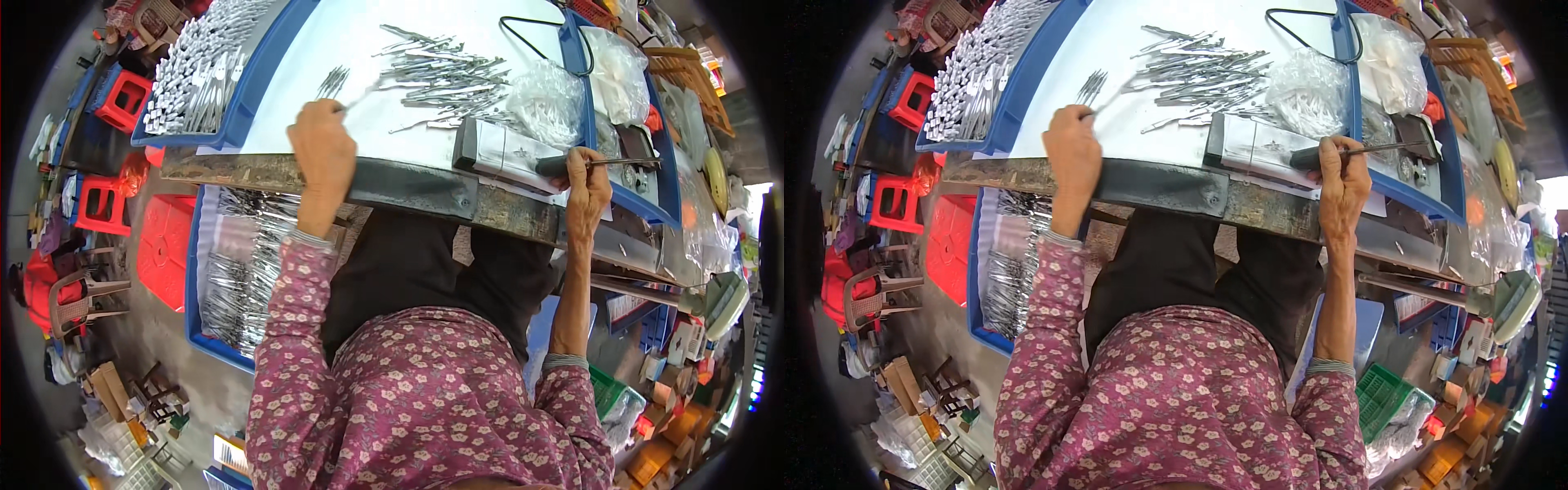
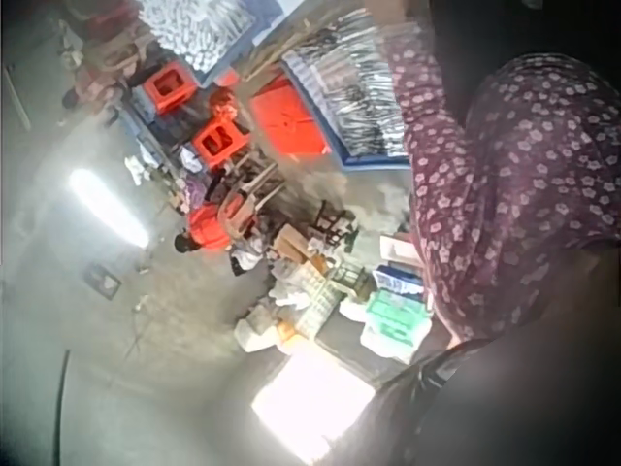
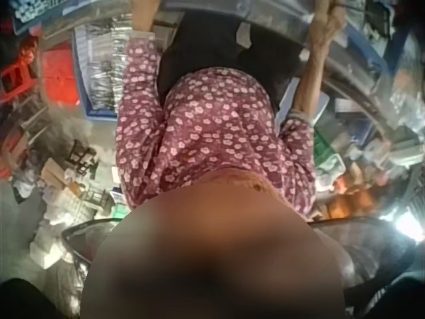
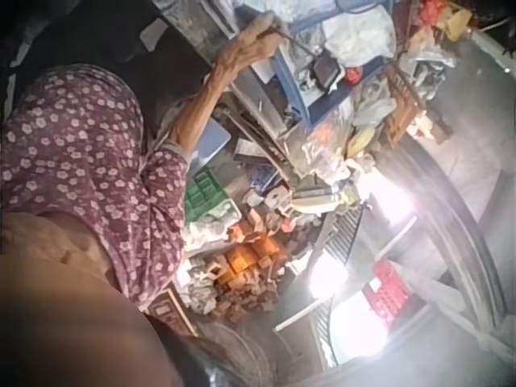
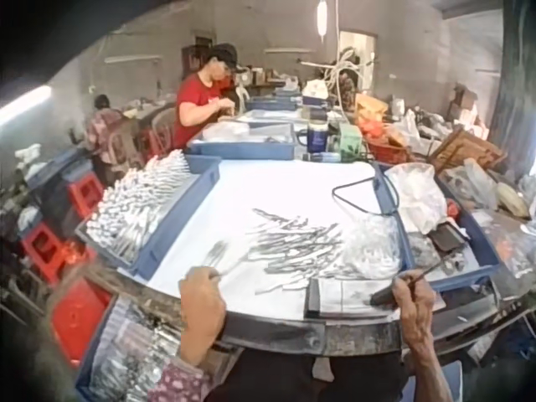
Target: Finishing and inspecting small metal components using a hand tool at a workshop bench.
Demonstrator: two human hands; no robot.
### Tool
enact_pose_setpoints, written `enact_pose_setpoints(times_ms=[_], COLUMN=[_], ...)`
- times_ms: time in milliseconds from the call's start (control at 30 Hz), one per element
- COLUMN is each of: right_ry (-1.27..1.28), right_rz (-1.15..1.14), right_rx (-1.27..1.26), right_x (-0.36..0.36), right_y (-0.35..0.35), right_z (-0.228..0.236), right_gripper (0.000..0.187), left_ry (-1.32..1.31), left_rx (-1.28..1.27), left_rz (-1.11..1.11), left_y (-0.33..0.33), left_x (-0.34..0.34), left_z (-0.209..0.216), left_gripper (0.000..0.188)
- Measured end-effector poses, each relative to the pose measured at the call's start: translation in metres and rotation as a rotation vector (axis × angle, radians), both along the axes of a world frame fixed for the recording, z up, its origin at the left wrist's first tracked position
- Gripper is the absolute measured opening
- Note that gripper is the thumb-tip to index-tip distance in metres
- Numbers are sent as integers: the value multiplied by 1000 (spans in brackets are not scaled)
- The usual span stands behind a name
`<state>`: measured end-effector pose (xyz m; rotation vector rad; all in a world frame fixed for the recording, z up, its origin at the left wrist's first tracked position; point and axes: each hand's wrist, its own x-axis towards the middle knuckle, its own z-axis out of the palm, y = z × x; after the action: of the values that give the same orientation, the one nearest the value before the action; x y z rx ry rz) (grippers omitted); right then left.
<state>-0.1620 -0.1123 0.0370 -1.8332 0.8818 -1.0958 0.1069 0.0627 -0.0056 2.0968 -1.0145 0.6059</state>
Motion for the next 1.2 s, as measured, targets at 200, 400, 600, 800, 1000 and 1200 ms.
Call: enact_pose_setpoints(times_ms=[200,400,600,800,1000,1200], right_ry=[-18,-44,-29,54,267,460], right_rz=[-8,21,-15,-130,-101,25], right_rx=[25,62,101,-230,-374,-411], right_x=[-2,0,-7,1,5,33], right_y=[-6,-2,-7,-19,-40,-61], right_z=[-2,-1,5,22,37,38], right_gripper=[22,22,21,18,17,17], left_ry=[65,65,-3,171,166,146], left_rx=[182,256,56,157,199,181], left_rz=[268,336,-51,-430,-408,-337], left_y=[6,19,-5,-40,-57,-57], left_x=[59,74,24,-17,-25,-24], left_z=[-11,-20,7,8,-8,-15], left_gripper=[10,10,12,13,10,10])
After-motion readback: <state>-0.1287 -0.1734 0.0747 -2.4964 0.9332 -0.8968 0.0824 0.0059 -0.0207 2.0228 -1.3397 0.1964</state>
